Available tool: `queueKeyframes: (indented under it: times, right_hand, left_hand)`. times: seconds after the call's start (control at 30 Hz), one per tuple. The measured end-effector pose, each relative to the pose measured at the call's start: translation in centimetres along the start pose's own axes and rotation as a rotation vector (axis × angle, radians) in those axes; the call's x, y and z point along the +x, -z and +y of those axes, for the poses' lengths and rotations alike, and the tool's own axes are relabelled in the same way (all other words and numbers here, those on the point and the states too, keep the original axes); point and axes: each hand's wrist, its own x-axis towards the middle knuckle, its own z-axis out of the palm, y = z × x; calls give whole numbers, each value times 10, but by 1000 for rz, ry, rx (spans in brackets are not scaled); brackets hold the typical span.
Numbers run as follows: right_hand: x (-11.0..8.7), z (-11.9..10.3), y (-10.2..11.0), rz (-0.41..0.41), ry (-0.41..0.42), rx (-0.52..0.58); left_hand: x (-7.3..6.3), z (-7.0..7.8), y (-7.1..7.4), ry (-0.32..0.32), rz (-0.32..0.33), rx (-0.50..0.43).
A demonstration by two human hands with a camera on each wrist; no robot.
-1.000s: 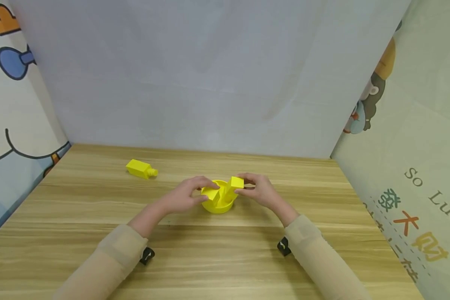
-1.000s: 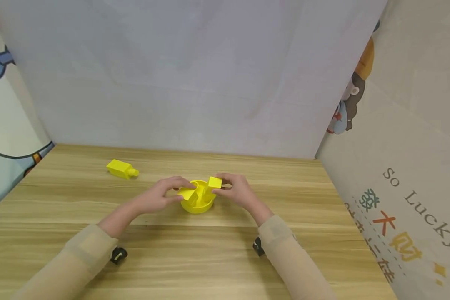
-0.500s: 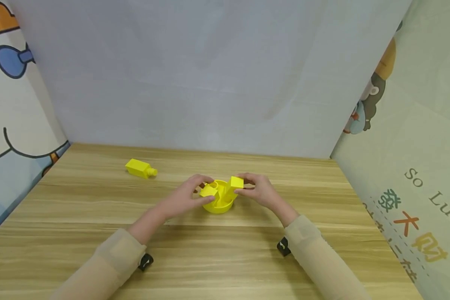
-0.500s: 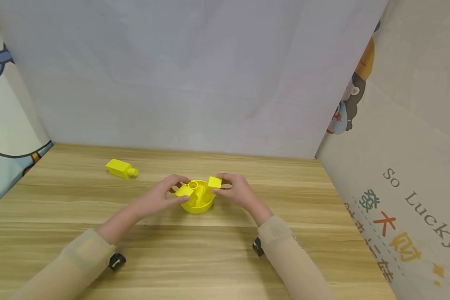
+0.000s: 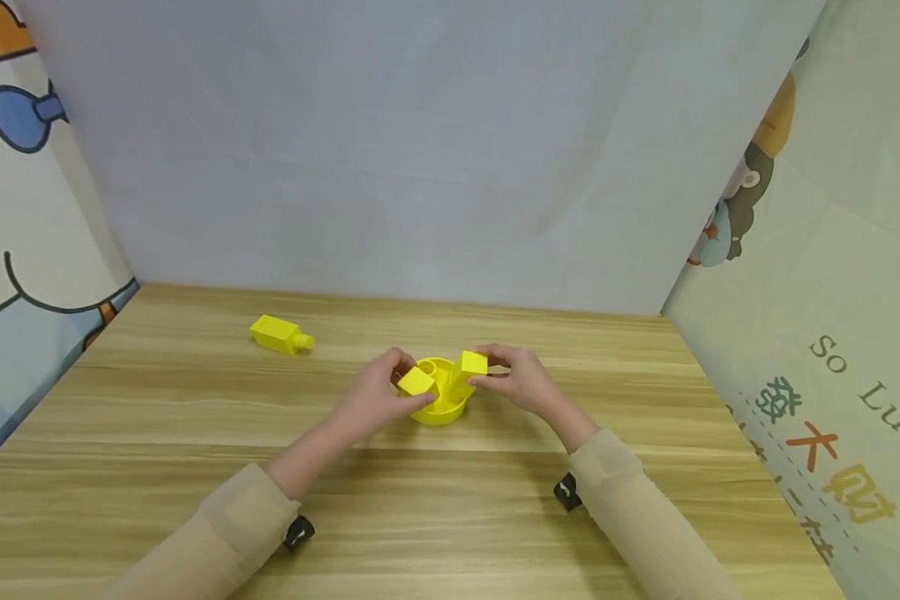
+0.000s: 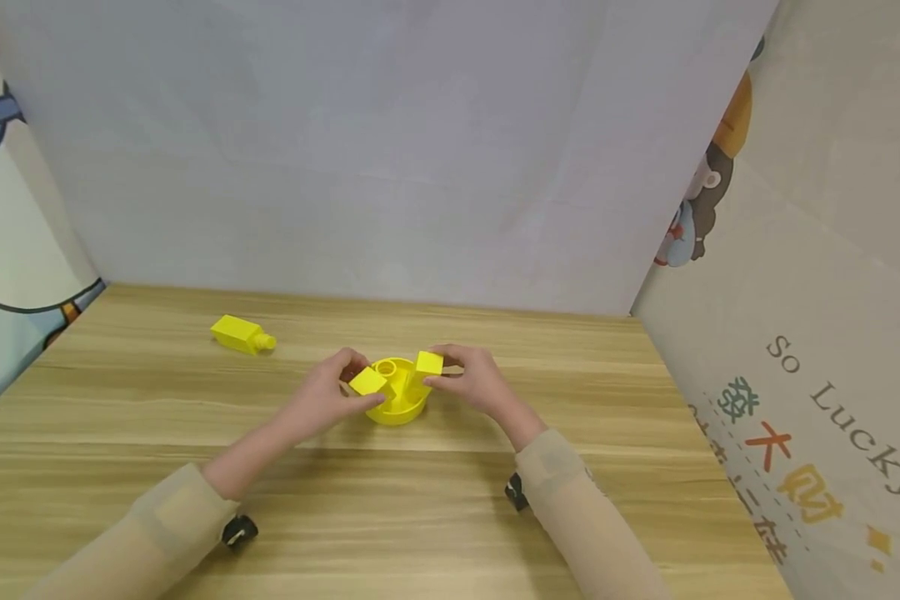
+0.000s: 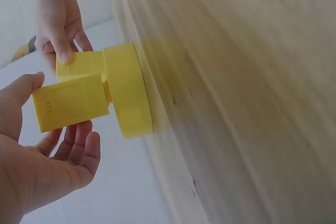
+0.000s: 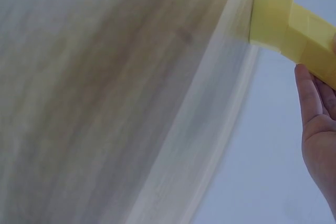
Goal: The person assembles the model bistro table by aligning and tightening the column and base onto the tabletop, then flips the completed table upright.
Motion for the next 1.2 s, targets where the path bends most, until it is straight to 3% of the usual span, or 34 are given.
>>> queueKeyframes:
  times: [0.17, 0.4, 0.6, 0.9, 1.07, 1.2]
  right_hand:
    - [0, 0, 0, 2, 7, 1]
    - [0, -1, 0, 3, 19, -11]
    - [-1, -1, 0, 3, 13, -9]
    - [1, -2, -1, -8, 5, -28]
    - [1, 0, 0, -8, 4, -30]
    - [0, -1, 1, -6, 24, -31]
  left_hand:
    - [3, -2, 7, -40, -30, 4]
    - [10, -11, 17, -151, -96, 69]
    - [15, -17, 26, -189, -144, 58]
    - [24, -25, 38, -282, -260, 69]
    - [25, -25, 37, -275, -272, 65]
    - [21, -23, 31, -176, -228, 16]
